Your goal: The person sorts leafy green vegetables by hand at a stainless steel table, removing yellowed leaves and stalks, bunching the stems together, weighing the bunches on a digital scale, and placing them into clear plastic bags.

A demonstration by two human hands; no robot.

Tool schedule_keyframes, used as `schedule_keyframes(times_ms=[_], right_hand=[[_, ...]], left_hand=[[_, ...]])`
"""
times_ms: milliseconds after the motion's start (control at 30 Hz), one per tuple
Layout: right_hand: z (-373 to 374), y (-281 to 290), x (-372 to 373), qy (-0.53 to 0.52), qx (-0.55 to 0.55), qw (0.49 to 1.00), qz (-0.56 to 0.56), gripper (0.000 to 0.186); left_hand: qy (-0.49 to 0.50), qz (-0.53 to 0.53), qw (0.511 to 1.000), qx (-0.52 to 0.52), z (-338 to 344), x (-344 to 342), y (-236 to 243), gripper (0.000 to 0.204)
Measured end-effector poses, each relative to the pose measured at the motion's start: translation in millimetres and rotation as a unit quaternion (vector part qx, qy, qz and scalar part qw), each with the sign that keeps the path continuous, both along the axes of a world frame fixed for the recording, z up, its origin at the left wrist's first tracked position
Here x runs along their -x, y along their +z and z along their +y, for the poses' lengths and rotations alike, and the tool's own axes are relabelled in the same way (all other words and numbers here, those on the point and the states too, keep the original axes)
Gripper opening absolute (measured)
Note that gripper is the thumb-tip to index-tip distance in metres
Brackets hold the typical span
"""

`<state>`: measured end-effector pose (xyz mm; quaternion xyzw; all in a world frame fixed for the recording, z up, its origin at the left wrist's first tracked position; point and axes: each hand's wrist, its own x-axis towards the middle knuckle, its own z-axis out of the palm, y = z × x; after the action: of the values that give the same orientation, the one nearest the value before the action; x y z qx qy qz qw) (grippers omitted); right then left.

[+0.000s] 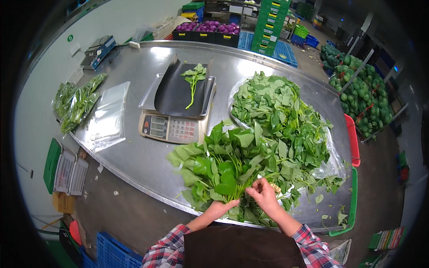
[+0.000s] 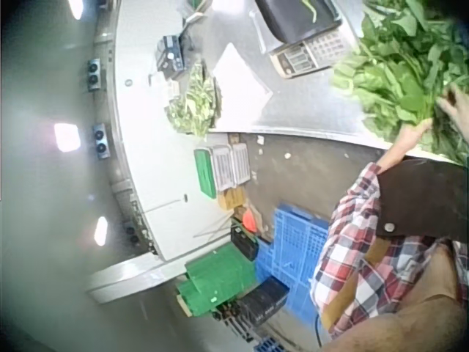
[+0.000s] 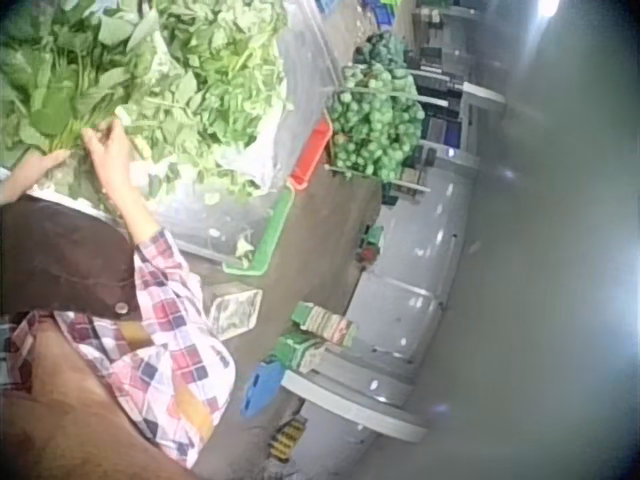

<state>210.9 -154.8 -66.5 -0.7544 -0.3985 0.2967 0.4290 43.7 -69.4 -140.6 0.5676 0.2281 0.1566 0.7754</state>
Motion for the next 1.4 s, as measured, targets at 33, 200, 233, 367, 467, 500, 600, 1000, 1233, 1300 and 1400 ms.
schedule_keyframes(times_ms=[33,200,233,367,467,500,600,1000,1233,1300,1400], right_hand=[[3,-9,-4,-0.007,-0.032,0.993,0.109,0.025],[16,-19,-5,-0.030,0.000,0.948,0.317,0.023],[17,-24,-4,-0.023,-0.018,0.943,0.331,0.022],[18,-36,2,-0.001,-0.082,0.878,0.472,0.022],[9,-47,6,-0.034,-0.105,0.797,0.593,0.020],[6,-51,4,-0.051,-0.099,0.775,0.622,0.020],[10,-53,-1,0.000,-0.095,0.754,0.650,0.020],[70,-44,14,0.216,-0.058,0.867,0.446,0.023],[99,-1,-49,0.171,0.013,0.981,0.094,0.024],[115,17,-53,0.189,-0.053,0.964,0.178,0.029],[147,34,-39,0.204,-0.132,0.888,0.391,0.040]], left_hand=[[-0.004,0.017,1.000,-0.008,-1,3,4,0.030],[0.059,0.001,0.993,-0.101,-7,11,12,0.029],[0.057,0.011,0.994,-0.094,-7,13,11,0.029],[0.090,0.097,0.983,-0.125,-9,20,19,0.029],[0.094,0.134,0.976,-0.143,-6,42,32,0.028],[0.088,0.137,0.976,-0.146,-2,48,32,0.028],[0.088,0.151,0.970,-0.172,19,62,40,0.028],[0.143,0.183,0.942,-0.243,91,89,71,0.026],[0.110,0.203,0.930,-0.287,127,106,87,0.025],[0.067,0.200,0.934,-0.287,131,106,89,0.025],[-0.016,0.176,0.951,-0.253,121,99,91,0.025]])
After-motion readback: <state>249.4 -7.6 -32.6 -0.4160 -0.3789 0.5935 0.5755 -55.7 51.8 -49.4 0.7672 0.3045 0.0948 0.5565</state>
